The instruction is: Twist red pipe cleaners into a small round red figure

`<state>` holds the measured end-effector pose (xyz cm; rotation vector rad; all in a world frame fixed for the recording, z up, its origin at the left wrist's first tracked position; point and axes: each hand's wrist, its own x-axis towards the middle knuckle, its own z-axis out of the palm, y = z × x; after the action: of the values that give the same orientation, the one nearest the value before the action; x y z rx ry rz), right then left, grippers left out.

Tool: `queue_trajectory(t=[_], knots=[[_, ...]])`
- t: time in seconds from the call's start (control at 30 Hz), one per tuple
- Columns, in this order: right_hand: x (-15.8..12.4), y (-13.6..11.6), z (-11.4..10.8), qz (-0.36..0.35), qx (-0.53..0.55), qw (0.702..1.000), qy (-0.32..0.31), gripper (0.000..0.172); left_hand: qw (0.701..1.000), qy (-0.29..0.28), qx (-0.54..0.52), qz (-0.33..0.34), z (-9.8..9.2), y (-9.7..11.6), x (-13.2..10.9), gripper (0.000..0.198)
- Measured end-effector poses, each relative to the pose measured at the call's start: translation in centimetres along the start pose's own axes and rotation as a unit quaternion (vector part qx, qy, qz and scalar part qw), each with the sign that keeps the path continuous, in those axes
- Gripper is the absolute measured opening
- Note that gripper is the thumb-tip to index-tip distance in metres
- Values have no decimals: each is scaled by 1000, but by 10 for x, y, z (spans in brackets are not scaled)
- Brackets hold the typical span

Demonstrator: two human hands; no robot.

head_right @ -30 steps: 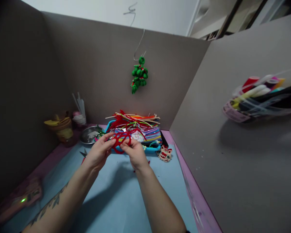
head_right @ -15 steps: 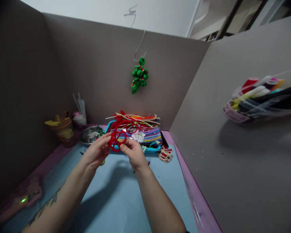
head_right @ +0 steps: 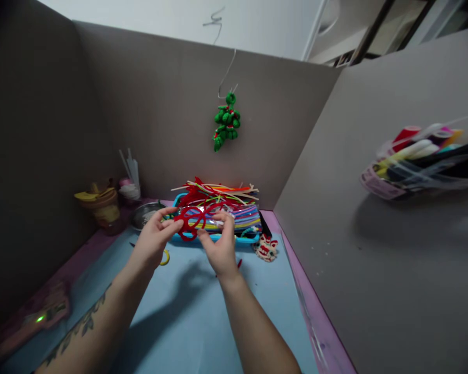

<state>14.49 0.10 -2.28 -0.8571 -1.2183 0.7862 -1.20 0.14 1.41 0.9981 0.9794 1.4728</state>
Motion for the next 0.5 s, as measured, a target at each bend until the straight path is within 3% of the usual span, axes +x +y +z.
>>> queue_trajectory(t=[0.1, 0.33, 0.43, 0.5], knots=[[-2, -5, 1, -66, -107, 991, 43, 25, 999, -15, 40, 26, -2, -1, -1, 50], [8, 0, -9, -90, -196, 973, -80, 10, 977, -130, 165, 24, -8, 2, -1, 43], [11, 8, -12, -91, -201, 971, -90, 9, 972, -102, 198, 75, -10, 1, 3, 41], [12, 13, -11, -103, -182, 977, -41, 11, 971, -44, 200, 126, -12, 0, 6, 40]])
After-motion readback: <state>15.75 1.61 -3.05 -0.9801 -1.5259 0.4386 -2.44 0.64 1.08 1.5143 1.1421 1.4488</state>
